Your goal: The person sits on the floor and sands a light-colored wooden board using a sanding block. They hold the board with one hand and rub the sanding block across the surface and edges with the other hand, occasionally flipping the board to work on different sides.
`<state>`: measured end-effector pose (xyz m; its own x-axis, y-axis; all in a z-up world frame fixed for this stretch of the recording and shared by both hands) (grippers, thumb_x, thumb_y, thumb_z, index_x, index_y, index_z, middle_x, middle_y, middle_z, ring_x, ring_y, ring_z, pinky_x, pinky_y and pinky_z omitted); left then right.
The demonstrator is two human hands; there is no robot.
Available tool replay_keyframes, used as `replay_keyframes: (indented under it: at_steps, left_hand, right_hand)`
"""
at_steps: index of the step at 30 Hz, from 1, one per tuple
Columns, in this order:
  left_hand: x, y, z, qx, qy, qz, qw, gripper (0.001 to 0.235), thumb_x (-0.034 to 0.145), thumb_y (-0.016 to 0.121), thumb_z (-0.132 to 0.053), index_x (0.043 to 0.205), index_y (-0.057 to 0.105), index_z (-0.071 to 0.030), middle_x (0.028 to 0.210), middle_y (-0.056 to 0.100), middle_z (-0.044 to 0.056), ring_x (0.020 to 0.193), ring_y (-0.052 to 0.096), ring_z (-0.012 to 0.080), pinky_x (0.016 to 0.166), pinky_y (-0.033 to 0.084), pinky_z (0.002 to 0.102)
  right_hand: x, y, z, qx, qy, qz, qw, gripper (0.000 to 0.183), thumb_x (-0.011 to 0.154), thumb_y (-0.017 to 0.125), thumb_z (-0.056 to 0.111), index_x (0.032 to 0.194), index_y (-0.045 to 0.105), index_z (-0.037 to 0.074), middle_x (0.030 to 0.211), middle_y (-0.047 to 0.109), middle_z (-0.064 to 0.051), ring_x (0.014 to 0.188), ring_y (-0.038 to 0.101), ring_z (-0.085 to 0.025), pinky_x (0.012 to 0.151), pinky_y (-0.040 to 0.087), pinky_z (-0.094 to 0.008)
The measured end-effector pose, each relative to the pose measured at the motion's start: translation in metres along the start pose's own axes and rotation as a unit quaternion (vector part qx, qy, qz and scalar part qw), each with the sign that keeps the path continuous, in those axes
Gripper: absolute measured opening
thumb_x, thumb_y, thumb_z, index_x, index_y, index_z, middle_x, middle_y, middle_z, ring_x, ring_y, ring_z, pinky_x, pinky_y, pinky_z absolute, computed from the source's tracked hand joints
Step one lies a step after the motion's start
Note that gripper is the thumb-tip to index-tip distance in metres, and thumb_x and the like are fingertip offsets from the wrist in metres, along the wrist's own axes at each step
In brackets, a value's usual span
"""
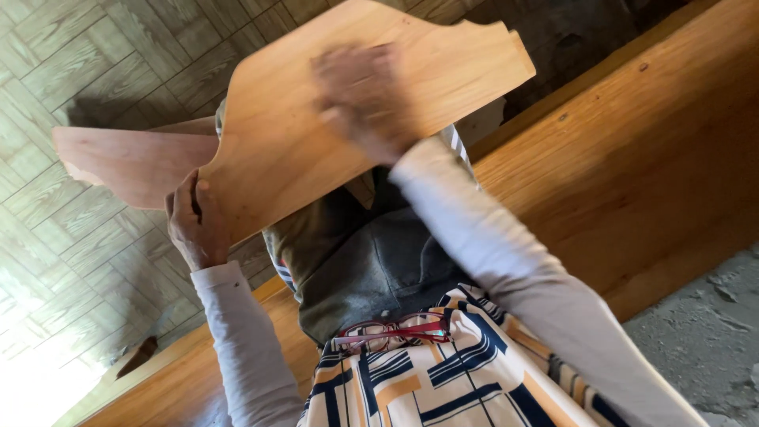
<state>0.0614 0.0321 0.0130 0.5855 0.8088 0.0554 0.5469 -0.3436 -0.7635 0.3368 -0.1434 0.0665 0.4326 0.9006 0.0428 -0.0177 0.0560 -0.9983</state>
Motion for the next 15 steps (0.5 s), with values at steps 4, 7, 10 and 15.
replay_keyframes:
  at_steps: [4, 7, 10, 15]
  left_hand:
    - [0.0, -0.002, -0.008, -0.009, 0.009, -0.001, 1.0, 0.037, 0.108, 0.056, -0.035, 0.129, 0.072, -0.011, 0.115, 0.065, 0.014, 0.104, 0.067, 0.0351, 0.089, 0.051, 0.049]
    - [0.003, -0.002, -0.007, -0.008, 0.042, -0.011, 0.999, 0.036, 0.109, 0.057, -0.034, 0.128, 0.073, -0.009, 0.113, 0.067, 0.016, 0.101, 0.067, 0.0354, 0.086, 0.052, 0.048]
    - [0.006, 0.0, -0.007, -0.012, 0.074, -0.027, 0.997, 0.032, 0.109, 0.06, -0.027, 0.127, 0.075, -0.005, 0.112, 0.07, 0.018, 0.099, 0.069, 0.035, 0.085, 0.053, 0.047]
    - [0.007, -0.013, -0.021, -0.07, 0.068, -0.019, 0.995, 0.034, 0.114, 0.053, -0.024, 0.126, 0.074, -0.001, 0.118, 0.072, 0.02, 0.111, 0.064, 0.0336, 0.087, 0.053, 0.048]
  right_hand:
    - [-0.089, 0.024, -0.134, 0.036, 0.073, -0.091, 0.992, 0.06, 0.097, 0.065, 0.027, 0.151, 0.047, 0.009, 0.15, 0.046, -0.014, 0.134, 0.04, -0.039, 0.109, 0.029, -0.057]
    - [-0.126, 0.042, -0.176, 0.0, 0.171, -0.058, 0.984, 0.059, 0.112, 0.056, 0.039, 0.164, 0.04, 0.016, 0.166, 0.036, -0.011, 0.152, 0.028, -0.036, 0.121, 0.019, -0.06]
    - [-0.134, 0.038, -0.164, -0.029, 0.212, -0.053, 0.975, 0.062, 0.113, 0.051, 0.05, 0.165, 0.036, 0.018, 0.167, 0.033, -0.012, 0.153, 0.028, -0.037, 0.122, 0.018, -0.059]
    - [-0.069, -0.045, -0.027, -0.226, 0.078, -0.017, 0.971, 0.062, 0.11, 0.036, 0.053, 0.139, 0.044, -0.002, 0.121, 0.06, -0.026, 0.103, 0.059, -0.044, 0.092, 0.047, -0.057]
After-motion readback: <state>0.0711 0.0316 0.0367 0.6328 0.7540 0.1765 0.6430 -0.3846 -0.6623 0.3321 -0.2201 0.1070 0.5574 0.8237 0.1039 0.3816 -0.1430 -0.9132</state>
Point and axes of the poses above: each hand's wrist, its own x-axis towards the middle knuckle, its own y-axis out of the palm, z = x × y, the point moved 7 cm from there along x, towards the middle knuckle
